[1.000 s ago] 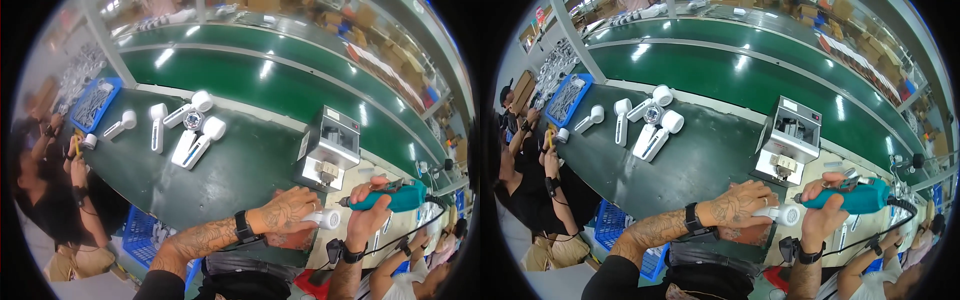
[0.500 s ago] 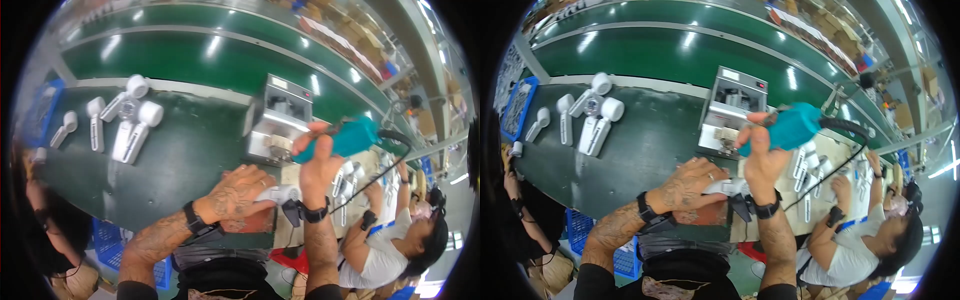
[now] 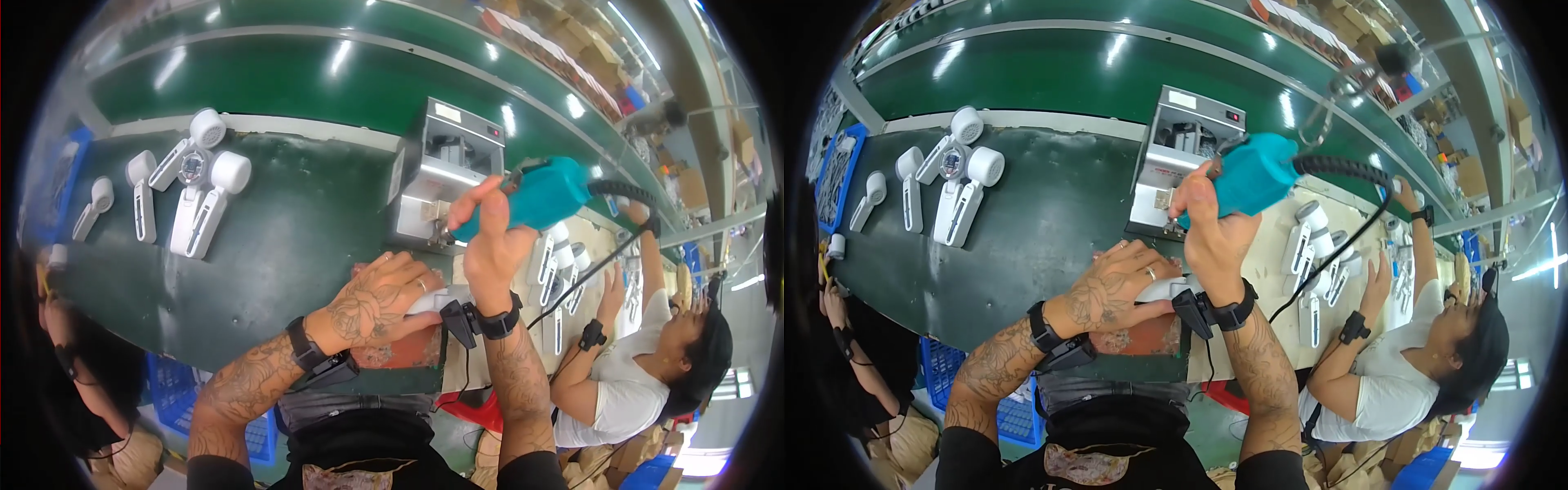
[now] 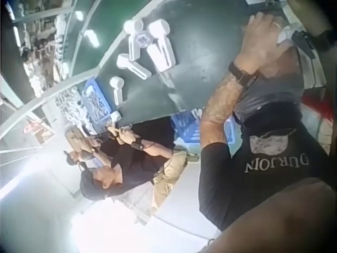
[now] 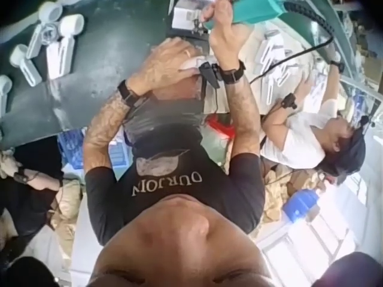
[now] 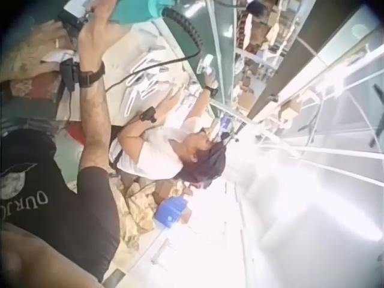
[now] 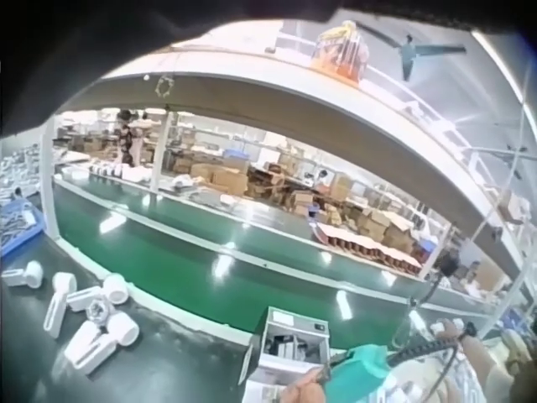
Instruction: The person assembles portable fans by using a power screwdriver to drive a screw into the handle, then snaps a battery cover onto the casing before placing the completed unit on the workbench.
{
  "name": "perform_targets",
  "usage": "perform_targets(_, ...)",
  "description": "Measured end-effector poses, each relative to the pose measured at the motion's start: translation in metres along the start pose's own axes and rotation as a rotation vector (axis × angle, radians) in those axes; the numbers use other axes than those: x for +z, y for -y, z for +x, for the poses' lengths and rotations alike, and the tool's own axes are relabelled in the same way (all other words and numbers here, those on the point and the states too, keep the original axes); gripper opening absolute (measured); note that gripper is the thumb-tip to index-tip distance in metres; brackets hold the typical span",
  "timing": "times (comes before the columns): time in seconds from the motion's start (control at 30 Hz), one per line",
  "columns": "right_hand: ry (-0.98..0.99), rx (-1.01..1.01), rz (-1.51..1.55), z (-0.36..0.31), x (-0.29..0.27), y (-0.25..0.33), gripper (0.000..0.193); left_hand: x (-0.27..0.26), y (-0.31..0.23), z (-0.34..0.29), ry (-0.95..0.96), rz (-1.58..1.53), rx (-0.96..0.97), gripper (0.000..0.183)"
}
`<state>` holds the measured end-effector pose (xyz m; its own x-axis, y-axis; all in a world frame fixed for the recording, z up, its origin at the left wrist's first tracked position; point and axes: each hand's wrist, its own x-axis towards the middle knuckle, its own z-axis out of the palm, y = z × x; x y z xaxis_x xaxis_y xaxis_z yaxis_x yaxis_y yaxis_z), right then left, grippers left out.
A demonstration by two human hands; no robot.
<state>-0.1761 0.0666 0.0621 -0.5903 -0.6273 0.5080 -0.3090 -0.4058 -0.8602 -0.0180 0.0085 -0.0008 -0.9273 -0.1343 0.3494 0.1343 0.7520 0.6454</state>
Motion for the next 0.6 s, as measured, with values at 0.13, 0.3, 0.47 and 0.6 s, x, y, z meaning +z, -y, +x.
perform_targets(0.13,-0.006,0.125,0.040,-0.010,0.007,0.021,0.041,-0.001,0.005,-0.004,-0.030,-0.017,-0.019,0.048)
perform_targets(0.3,0.003,0.109,0.043,-0.041,-0.019,0.038,0.057,-0.002,0.004,0.000,-0.048,0.000,0.001,0.047)
perform_targets(0.47,-0.008,0.176,0.030,-0.049,-0.022,0.034,0.060,-0.004,0.004,-0.001,-0.040,-0.018,0.008,0.047)
perform_targets(0.6,-0.018,0.194,0.029,-0.053,-0.021,0.030,0.060,-0.003,0.002,0.000,-0.040,-0.026,0.010,0.046)
